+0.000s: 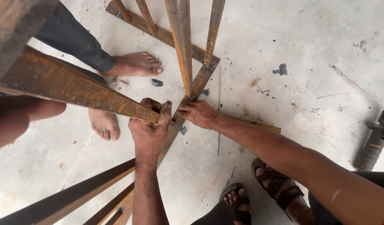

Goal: Welding vertical metal bars onto a horizontal frame while another person assists by holding the bars in place.

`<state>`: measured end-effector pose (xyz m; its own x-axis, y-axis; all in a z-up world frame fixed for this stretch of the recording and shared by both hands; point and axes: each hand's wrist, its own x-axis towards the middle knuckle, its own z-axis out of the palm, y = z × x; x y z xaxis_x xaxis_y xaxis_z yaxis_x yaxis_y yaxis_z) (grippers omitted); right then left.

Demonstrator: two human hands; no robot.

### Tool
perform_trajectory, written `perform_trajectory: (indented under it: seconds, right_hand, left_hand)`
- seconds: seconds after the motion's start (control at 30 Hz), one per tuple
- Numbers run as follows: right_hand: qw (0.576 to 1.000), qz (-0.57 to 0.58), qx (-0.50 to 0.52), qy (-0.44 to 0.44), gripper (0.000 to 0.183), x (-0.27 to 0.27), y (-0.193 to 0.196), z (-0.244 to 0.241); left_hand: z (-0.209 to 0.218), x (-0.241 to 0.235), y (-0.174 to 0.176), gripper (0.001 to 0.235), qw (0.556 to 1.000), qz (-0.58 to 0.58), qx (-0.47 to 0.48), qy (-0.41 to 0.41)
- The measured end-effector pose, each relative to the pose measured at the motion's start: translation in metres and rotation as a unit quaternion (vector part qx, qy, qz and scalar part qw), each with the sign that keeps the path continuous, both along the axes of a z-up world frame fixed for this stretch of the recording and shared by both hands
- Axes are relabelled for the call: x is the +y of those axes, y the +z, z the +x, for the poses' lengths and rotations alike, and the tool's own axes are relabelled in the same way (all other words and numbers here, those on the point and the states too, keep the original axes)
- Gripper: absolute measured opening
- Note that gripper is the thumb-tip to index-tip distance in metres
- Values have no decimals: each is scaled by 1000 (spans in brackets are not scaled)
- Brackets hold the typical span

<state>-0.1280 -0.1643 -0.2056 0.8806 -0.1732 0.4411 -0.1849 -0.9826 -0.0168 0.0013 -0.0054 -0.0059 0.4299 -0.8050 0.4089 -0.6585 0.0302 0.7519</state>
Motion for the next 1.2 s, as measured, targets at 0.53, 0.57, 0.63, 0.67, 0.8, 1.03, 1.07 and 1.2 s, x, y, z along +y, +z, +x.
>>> perform_trajectory:
  seconds: [0.53,0.57,0.63,0.67,0.8,1.03,1.07,1.2]
  right_hand:
    - [998,35,42,-28,24,19,4,18]
    - [998,32,33,-32,27,20,4,18]
    - [998,26,24,-42,30,21,3,16]
    - [997,36,50,-44,25,20,4,15]
    - [998,66,-13,17,21,14,17,-5]
    - [994,106,35,-19,30,-58,6,-48]
    - [993,89,54,-57,31,-67,9,-49]
    - [990,96,39,-97,24,-85,27,-50]
  left_hand:
    - [0,1,-4,27,1000,-16,18,-16]
    - [0,2,-5,26,999,-19,31,-18]
    - [-1,3,-6,25,998,-26,43,-27]
    - [-1,1,-6,26,999,-22,41,-21]
    - [5,0,-16,26,1000,-17,-8,-9]
    - [2,1,-14,22,1000,-3,20,-7]
    - [3,0,-15,22,999,1,34,3]
    - [2,0,-16,22,999,-7,43,6]
